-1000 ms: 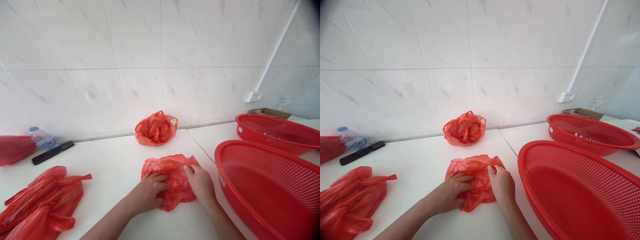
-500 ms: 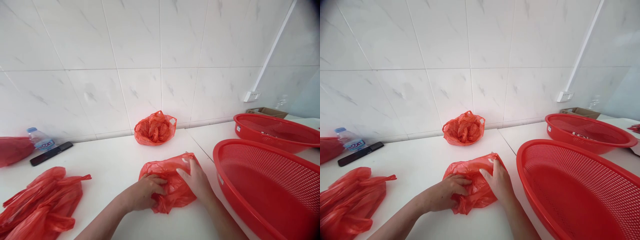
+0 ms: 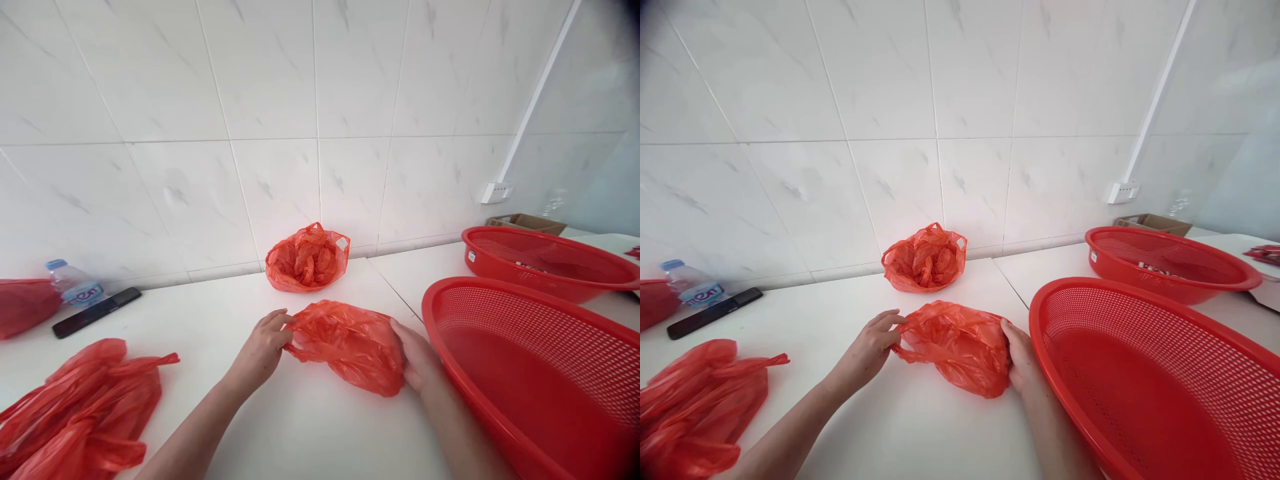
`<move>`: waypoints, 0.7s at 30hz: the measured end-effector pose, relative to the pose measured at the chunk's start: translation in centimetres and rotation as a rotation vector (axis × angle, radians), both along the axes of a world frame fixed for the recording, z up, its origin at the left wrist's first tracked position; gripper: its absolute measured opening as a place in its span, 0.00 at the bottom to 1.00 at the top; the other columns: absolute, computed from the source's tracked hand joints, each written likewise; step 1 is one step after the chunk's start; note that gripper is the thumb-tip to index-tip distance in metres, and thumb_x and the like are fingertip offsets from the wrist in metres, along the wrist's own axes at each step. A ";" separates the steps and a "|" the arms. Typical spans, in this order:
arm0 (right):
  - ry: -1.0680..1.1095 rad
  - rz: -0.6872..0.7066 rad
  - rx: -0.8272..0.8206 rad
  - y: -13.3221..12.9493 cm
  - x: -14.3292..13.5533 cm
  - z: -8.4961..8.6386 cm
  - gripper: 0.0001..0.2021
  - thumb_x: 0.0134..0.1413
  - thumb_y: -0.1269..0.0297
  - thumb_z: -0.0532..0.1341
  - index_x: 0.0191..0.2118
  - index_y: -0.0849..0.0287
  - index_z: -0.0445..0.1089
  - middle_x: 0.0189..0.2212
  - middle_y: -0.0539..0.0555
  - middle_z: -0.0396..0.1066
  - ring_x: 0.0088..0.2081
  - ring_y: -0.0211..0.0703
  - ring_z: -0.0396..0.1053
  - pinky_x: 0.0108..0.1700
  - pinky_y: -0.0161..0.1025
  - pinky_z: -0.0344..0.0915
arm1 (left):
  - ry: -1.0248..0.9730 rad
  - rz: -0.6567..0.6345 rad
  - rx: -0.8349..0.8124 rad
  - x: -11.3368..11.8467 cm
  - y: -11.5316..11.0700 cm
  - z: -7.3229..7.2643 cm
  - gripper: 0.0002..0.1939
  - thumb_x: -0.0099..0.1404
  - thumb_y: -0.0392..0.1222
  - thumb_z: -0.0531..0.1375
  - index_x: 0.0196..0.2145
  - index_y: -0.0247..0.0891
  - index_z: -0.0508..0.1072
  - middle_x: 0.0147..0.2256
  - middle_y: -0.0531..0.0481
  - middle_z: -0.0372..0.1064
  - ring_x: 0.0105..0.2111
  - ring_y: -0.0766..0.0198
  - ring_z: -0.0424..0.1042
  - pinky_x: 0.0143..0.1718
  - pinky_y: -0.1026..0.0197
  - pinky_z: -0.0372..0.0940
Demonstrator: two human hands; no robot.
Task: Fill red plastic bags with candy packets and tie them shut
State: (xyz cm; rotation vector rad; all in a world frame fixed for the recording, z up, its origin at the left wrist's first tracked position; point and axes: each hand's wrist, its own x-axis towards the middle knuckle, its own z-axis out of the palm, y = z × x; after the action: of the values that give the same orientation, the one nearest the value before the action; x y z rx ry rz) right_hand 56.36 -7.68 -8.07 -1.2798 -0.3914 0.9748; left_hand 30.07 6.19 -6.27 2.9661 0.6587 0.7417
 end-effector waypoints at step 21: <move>0.321 0.031 0.007 0.8 -1.3 -0.7 0.13 0.51 0.53 0.60 0.32 0.59 0.69 0.26 0.53 0.72 0.27 0.42 0.69 0.28 0.36 0.65 | 0.103 -0.226 0.003 4.2 -7.8 1.3 0.08 0.64 0.37 0.54 0.40 0.40 0.71 0.33 0.48 0.73 0.34 0.59 0.71 0.48 0.49 0.62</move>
State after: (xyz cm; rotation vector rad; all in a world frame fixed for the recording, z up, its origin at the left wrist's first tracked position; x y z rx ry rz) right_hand 55.02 -6.87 -8.76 -1.0897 -0.1657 1.1823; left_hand 34.23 -1.61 -4.93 3.0282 0.3170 0.5764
